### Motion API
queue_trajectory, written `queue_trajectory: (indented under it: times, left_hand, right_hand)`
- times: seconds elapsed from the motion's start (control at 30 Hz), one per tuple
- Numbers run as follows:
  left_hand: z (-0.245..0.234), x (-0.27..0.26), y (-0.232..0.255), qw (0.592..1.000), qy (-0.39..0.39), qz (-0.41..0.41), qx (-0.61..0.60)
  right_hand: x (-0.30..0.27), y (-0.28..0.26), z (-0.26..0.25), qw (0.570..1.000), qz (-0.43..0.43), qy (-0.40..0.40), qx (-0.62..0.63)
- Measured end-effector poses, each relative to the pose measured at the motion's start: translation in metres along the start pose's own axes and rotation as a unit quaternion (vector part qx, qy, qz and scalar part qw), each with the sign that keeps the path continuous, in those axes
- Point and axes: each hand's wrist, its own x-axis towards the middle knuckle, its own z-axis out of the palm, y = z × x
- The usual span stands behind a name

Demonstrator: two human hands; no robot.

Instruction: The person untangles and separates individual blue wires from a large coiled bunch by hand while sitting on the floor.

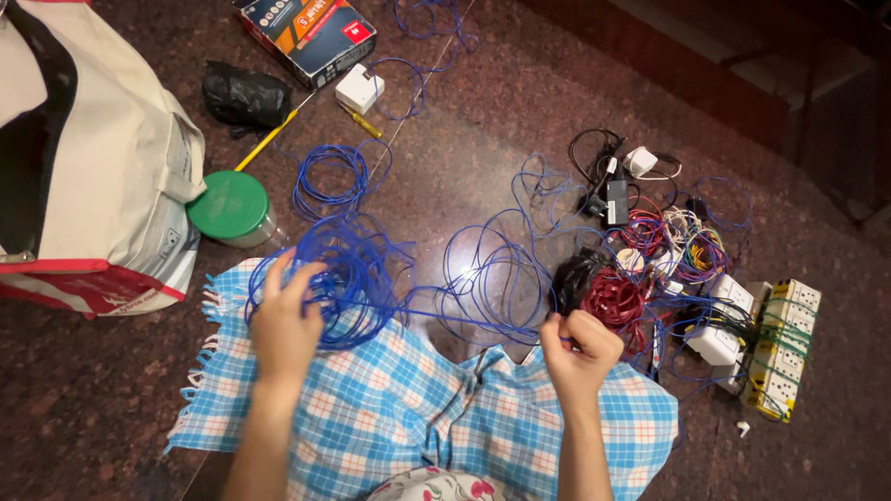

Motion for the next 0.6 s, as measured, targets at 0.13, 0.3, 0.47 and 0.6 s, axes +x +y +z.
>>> queue_trajectory:
  times: [0.13, 0.3, 0.47, 0.6]
  left_hand:
    - [-0.056, -0.005, -0.010, 0.994, 0.079, -0.078, -0.015]
    - [-0.117, -0.003, -0.020, 0.979, 0.176, 0.041, 0.098]
    - [-0.193, 0.001, -0.045, 0.983, -0.072, 0.021, 0.166]
    - [-0.211, -0.010, -0.061, 0.962, -0.189, 0.038, 0.191]
  right_hand:
    - [0.009, 0.005, -0.015, 0.999, 0.032, 0.035, -0.010]
    - [0.010, -0.004, -0.016, 0.998, 0.017, 0.051, -0.012]
    - [0.020, -0.005, -0.031, 0.994, -0.009, 0.111, -0.019]
    - [0.026, 0.004, -0.031, 0.995, 0.022, 0.092, 0.012]
